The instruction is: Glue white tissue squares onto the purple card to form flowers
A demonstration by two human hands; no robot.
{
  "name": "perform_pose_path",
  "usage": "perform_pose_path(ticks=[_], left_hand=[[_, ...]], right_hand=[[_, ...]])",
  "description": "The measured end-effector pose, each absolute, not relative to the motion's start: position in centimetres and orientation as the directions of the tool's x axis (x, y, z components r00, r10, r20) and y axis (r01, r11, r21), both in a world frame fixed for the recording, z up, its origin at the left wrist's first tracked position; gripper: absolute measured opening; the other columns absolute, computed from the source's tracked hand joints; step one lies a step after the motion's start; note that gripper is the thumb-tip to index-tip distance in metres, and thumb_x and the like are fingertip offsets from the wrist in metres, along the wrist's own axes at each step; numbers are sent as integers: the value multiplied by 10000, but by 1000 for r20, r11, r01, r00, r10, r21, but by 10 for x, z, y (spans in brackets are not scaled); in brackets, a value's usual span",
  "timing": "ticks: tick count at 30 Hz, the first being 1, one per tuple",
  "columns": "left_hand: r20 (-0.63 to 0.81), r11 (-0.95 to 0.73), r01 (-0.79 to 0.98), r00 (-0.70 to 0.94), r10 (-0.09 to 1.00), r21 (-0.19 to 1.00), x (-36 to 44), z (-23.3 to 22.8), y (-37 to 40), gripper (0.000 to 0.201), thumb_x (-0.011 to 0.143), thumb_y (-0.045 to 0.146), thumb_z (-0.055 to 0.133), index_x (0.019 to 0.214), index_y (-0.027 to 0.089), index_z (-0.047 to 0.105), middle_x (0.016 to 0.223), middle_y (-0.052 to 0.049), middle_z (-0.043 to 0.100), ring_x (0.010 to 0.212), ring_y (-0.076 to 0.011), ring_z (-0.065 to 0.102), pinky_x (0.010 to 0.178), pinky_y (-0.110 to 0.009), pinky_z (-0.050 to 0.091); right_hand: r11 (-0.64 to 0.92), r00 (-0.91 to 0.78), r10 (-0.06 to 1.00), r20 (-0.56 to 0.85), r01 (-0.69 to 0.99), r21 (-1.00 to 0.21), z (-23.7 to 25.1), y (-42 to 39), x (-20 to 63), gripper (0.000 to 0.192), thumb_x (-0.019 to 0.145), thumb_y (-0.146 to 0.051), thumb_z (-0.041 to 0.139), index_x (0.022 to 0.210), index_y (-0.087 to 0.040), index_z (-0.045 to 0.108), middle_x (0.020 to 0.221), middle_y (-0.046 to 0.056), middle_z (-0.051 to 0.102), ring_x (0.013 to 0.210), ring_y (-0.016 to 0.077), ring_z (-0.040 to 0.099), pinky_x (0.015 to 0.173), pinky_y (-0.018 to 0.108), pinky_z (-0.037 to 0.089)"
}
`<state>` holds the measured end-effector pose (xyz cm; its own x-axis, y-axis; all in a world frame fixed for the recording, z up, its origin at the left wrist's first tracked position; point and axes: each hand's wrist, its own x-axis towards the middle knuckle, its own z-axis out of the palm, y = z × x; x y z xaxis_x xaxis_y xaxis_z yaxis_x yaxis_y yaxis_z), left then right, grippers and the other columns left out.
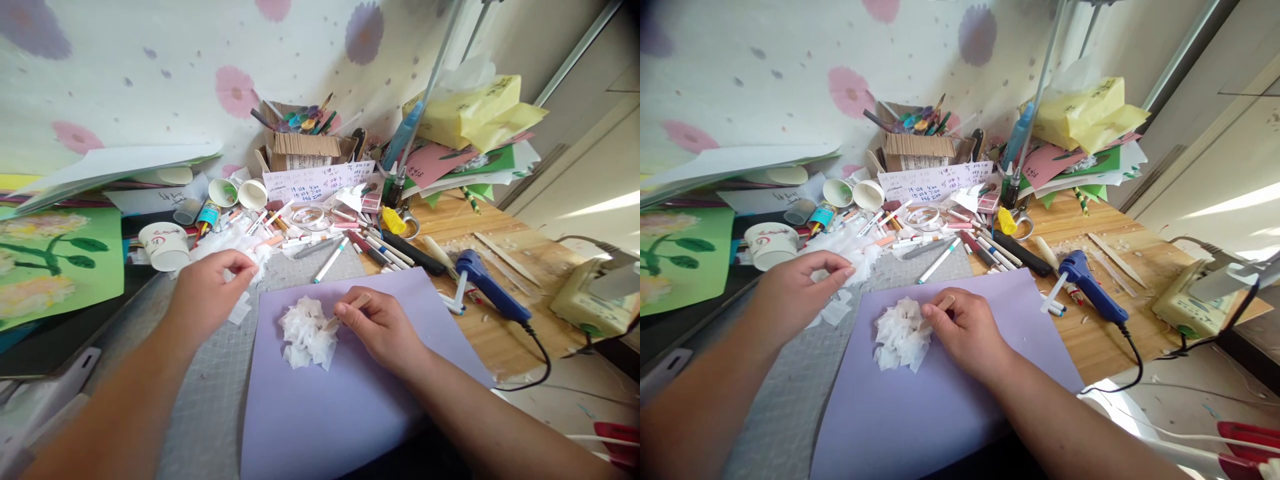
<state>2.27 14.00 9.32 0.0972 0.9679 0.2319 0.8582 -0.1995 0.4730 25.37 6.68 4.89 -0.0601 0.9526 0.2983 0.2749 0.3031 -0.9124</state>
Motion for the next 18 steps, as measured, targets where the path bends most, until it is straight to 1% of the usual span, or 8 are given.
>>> perform_pose_path(ticks=[2,4,6,8,11,14,16,18], left_hand=[[292,-338,792,211,933,509,32,86,135,124,795,313,555,773,219,633,804,28,663,770,-161,591,709,-257,421],[313,-471,707,354,881,527,41,80,130,127,807,298,549,765,216,636,814,15,675,799,-166,599,738,-270,432],[288,-564,623,492,821,542,48,76,126,126,818,271,546,760,208,639,802,8,680,789,-160,601,740,-274,436],[256,-611,565,582,771,555,52,75,122,120,821,237,550,749,200,639,773,10,680,751,-148,598,714,-271,432],[245,-648,520,642,726,556,55,75,117,104,824,191,558,754,196,635,761,19,677,735,-138,592,707,-274,415],[276,-707,452,699,660,545,57,77,113,89,832,161,567,780,201,628,817,27,679,794,-135,592,764,-288,395],[303,-756,403,740,601,515,57,78,112,88,843,155,567,795,205,621,854,30,678,834,-136,589,795,-298,378],[318,-799,369,775,547,474,57,79,111,91,855,155,560,804,208,613,877,30,676,858,-139,584,809,-307,365]], right_hand=[[300,-61,954,295,270,-915,48,67,254,280,843,-281,547,579,-189,521,666,25,631,607,124,569,587,235,443],[297,-60,955,291,266,-917,48,67,254,279,845,-285,548,584,-187,529,668,26,631,609,125,569,589,236,443],[296,-61,955,291,258,-920,48,67,254,278,848,-288,549,590,-185,539,664,25,629,604,124,566,585,235,442],[303,-62,953,297,245,-921,48,67,253,279,848,-289,553,589,-185,541,661,23,630,597,122,563,579,235,440],[308,-64,951,301,238,-921,48,68,253,282,845,-282,557,582,-183,541,655,19,628,589,120,557,571,236,436],[294,-41,956,292,214,-932,48,67,254,273,840,-279,570,585,-181,556,635,11,612,571,118,543,550,235,426],[295,13,953,302,173,-940,46,66,255,266,835,-272,585,586,-182,566,620,3,605,564,117,540,543,235,421],[332,109,933,343,101,-938,45,66,256,257,839,-252,592,591,-188,568,618,-5,601,572,115,538,546,235,418]])
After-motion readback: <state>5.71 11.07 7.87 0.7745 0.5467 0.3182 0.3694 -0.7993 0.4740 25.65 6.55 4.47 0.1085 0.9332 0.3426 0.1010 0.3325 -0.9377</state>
